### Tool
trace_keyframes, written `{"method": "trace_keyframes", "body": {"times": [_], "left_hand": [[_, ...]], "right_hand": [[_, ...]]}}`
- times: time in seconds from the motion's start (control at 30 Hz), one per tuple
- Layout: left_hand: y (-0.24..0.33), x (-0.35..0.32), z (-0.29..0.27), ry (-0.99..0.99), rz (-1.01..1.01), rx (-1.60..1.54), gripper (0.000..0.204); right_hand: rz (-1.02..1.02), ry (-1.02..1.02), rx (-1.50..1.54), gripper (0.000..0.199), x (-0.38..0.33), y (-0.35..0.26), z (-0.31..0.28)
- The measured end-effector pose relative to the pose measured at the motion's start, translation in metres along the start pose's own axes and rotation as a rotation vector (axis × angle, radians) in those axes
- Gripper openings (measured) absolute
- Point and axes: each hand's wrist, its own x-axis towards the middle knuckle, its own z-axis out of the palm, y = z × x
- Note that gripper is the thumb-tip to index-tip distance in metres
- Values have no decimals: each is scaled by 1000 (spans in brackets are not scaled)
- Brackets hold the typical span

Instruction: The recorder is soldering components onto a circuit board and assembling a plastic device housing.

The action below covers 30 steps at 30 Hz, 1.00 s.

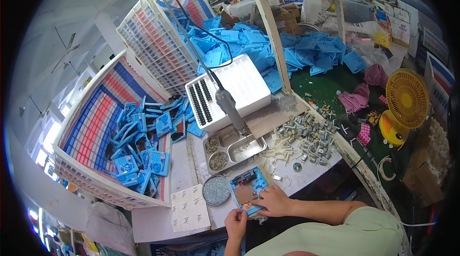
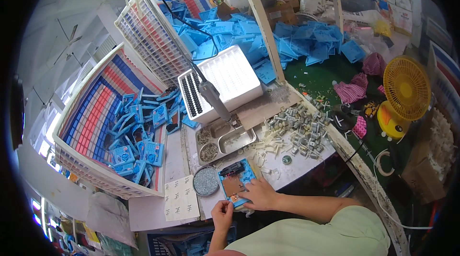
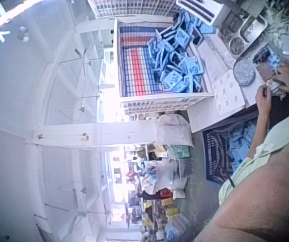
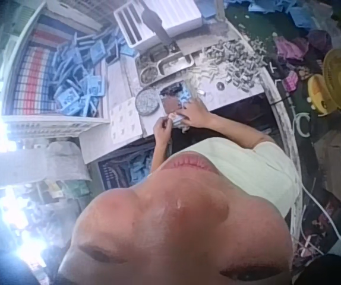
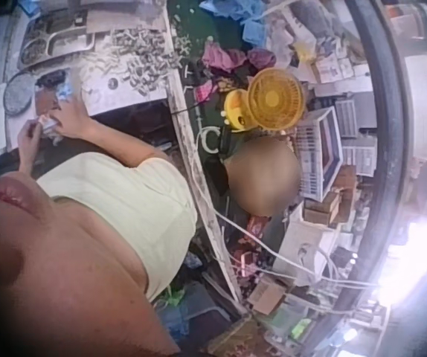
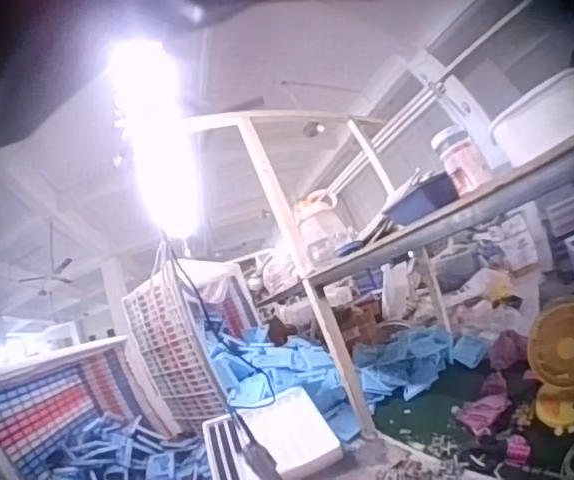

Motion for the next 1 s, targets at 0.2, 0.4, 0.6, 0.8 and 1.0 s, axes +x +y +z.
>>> {"method": "trace_keyframes", "body": {"times": [0.2, 0.4, 0.6, 0.8, 1.0], "left_hand": [[-4, 2, 6, 24, -16, -72, 12], [-1, 3, 5, 9, 22, -42, 11], [0, 3, 4, -15, -50, -103, 8], [-5, 0, 5, 18, -18, -117, 10], [-2, 0, 6, 31, -37, -141, 9]], "right_hand": [[-40, 88, -13, 43, 2, 8, 7], [14, -35, 4, 43, 2, 1, -2], [15, -40, -8, 43, 7, 2, -5], [24, -53, -5, 45, 8, -3, -8], [6, -16, 35, 46, 5, 4, -3]]}}
